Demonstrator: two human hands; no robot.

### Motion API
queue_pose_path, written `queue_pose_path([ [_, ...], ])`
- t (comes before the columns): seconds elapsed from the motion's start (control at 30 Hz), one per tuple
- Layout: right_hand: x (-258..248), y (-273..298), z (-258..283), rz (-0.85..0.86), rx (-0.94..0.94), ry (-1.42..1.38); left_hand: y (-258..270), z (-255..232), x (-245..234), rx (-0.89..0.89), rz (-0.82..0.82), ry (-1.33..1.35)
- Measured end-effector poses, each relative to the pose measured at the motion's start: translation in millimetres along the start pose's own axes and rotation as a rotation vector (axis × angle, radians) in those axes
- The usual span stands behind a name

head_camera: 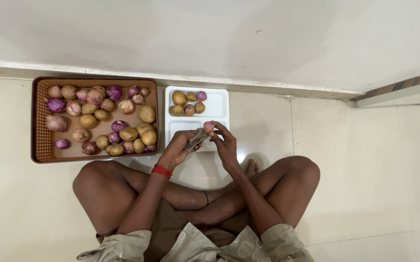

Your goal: The person sits cross-legged on the floor and peels potatoes by hand, removing the skin and placing the peeled potatoes into a white tray. The person handles the potatoes one at a time from a brown tray containing unpeeled potatoes.

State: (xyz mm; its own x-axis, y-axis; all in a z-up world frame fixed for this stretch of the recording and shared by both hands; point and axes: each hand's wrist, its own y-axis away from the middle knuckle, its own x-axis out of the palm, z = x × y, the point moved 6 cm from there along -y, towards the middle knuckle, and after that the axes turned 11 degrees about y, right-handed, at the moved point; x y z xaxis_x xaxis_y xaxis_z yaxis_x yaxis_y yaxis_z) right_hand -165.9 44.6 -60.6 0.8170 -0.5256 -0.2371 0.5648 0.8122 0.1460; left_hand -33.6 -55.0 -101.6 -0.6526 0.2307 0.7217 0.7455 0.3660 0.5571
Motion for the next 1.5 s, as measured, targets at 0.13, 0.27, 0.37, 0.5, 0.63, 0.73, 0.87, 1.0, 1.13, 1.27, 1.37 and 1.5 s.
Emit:
queue_pose_path([
  [0.13,-5,-5,-11,-0.046,0.036,-0.013,19,-15,18,0.001,-0.005,-0.160],
  [0.27,-6,-8,-18,-0.057,0.082,0.032,34,-45,30,0.064,-0.087,-0.410],
  [0.37,-6,-8,-19,-0.059,0.107,0.063,43,-70,28,0.225,-0.079,-0.599],
  [0.5,-6,-13,-15,-0.062,0.110,0.093,51,-98,13,0.503,-0.103,-0.794],
  [0.63,-1,-22,-4,-0.010,0.093,0.094,70,-115,4,0.733,-0.170,-0.839],
  [0.73,6,-30,7,0.017,0.020,0.129,80,-120,5,0.800,-0.317,-0.837],
  [0.87,22,-50,20,0.039,-0.081,0.221,86,-113,14,0.844,-0.355,-0.858],
  [1.0,37,-75,35,0.031,-0.221,0.441,90,-110,24,0.977,-0.249,-0.858],
  [1.13,48,-92,44,0.012,-0.310,0.542,88,-107,17,0.857,-0.310,-0.853],
  [1.27,48,-96,46,0.015,-0.322,0.449,93,-111,19,0.993,-0.304,-0.919],
  [1.37,47,-95,41,0.019,-0.282,0.423,89,-113,14,0.925,-0.351,-0.866],
  [1.5,52,-96,36,0.027,-0.316,0.408,90,-114,14,0.922,-0.373,-0.878],
])
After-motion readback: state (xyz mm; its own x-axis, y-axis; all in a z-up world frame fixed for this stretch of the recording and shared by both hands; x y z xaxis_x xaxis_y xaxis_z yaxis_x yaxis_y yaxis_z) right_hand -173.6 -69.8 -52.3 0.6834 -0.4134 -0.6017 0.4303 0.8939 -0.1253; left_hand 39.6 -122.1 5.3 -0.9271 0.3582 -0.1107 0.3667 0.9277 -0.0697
